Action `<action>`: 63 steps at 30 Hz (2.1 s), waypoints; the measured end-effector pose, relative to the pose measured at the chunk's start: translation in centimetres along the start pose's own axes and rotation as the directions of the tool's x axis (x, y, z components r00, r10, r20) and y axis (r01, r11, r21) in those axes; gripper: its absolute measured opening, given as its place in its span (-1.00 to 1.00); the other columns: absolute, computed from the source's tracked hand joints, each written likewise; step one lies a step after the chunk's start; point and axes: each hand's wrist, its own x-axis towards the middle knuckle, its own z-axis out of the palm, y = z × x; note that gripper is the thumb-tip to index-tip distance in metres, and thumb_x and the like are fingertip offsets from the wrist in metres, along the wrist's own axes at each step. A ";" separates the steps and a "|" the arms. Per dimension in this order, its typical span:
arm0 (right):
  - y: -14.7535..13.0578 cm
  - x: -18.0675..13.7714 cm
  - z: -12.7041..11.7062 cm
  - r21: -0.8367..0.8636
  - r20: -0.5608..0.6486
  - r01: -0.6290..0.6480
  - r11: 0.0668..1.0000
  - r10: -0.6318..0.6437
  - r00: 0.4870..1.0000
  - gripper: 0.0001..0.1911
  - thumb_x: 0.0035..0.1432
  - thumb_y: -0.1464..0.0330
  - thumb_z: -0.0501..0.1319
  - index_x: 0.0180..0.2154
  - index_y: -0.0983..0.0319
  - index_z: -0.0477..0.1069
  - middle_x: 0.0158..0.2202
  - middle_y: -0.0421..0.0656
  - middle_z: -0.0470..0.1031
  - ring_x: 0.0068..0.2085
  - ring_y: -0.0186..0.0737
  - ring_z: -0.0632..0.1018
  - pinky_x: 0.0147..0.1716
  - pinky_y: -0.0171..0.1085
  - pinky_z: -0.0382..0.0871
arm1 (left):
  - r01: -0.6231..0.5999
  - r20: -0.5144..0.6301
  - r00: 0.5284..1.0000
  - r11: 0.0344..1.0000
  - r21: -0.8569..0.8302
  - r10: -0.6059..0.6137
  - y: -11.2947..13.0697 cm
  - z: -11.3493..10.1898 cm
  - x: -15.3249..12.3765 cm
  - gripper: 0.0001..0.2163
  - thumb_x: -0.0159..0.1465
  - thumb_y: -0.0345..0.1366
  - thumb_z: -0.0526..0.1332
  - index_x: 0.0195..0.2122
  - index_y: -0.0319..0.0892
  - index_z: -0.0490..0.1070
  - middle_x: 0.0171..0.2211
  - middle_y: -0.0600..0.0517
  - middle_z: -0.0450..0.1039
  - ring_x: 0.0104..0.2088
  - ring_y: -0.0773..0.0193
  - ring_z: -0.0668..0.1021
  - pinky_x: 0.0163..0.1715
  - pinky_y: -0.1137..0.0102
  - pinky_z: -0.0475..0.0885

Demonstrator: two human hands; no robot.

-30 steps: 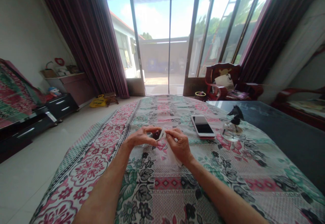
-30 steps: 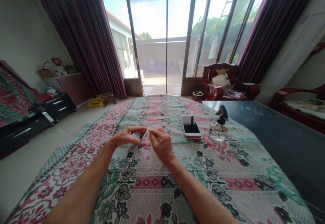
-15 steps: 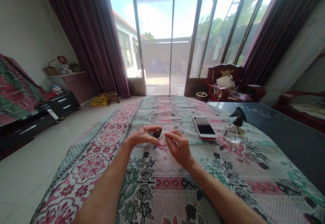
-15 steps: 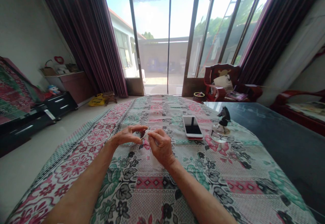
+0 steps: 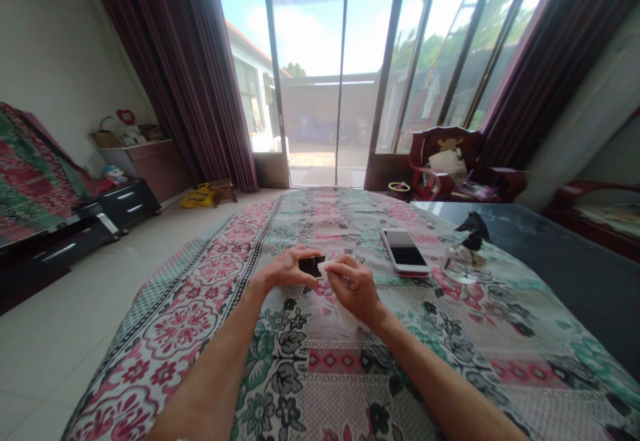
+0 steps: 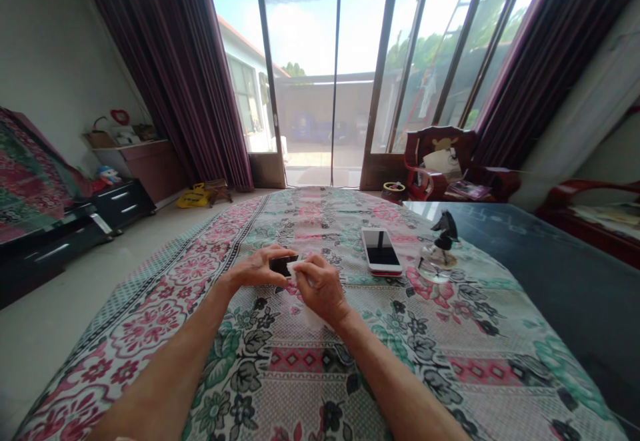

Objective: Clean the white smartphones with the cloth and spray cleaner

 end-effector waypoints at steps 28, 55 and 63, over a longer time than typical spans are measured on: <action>4.9 -0.9 -0.7 -0.275 0.042 -0.177 0.945 0.196 0.980 -0.80 0.18 0.39 0.08 -0.32 0.24 0.48 -0.36 -0.13 0.45 -0.32 -0.24 0.48 -0.26 -0.27 0.35 | 0.085 0.027 0.996 0.993 0.086 -0.088 -3.0 -0.8 -0.4 -0.28 -0.11 -0.32 0.34 0.17 -0.04 0.32 0.14 -0.07 0.31 0.08 -0.03 0.39 0.09 0.29 0.27; 6.6 -1.7 -0.3 -0.207 -0.130 -0.343 0.916 0.321 0.938 -0.75 0.10 0.27 0.06 -0.35 0.24 0.47 -0.35 -0.08 0.49 -0.30 -0.18 0.48 -0.21 -0.22 0.34 | 0.086 -0.280 0.954 0.993 -0.083 -0.106 -2.0 4.1 -3.4 -0.26 -0.01 -0.27 0.37 0.23 -0.22 0.23 0.09 -0.11 0.42 0.11 0.06 0.41 0.12 0.29 0.27; 6.1 -1.8 -0.4 -0.160 -0.128 -0.334 0.929 0.316 0.940 -0.74 0.12 0.25 0.08 -0.33 0.24 0.48 -0.37 -0.11 0.48 -0.35 -0.22 0.48 -0.26 -0.25 0.35 | 0.100 -0.319 0.941 0.994 -0.051 -0.111 -2.1 4.4 -3.3 -0.27 0.00 -0.22 0.38 0.22 -0.21 0.24 0.09 -0.10 0.43 0.09 0.07 0.44 0.10 0.35 0.30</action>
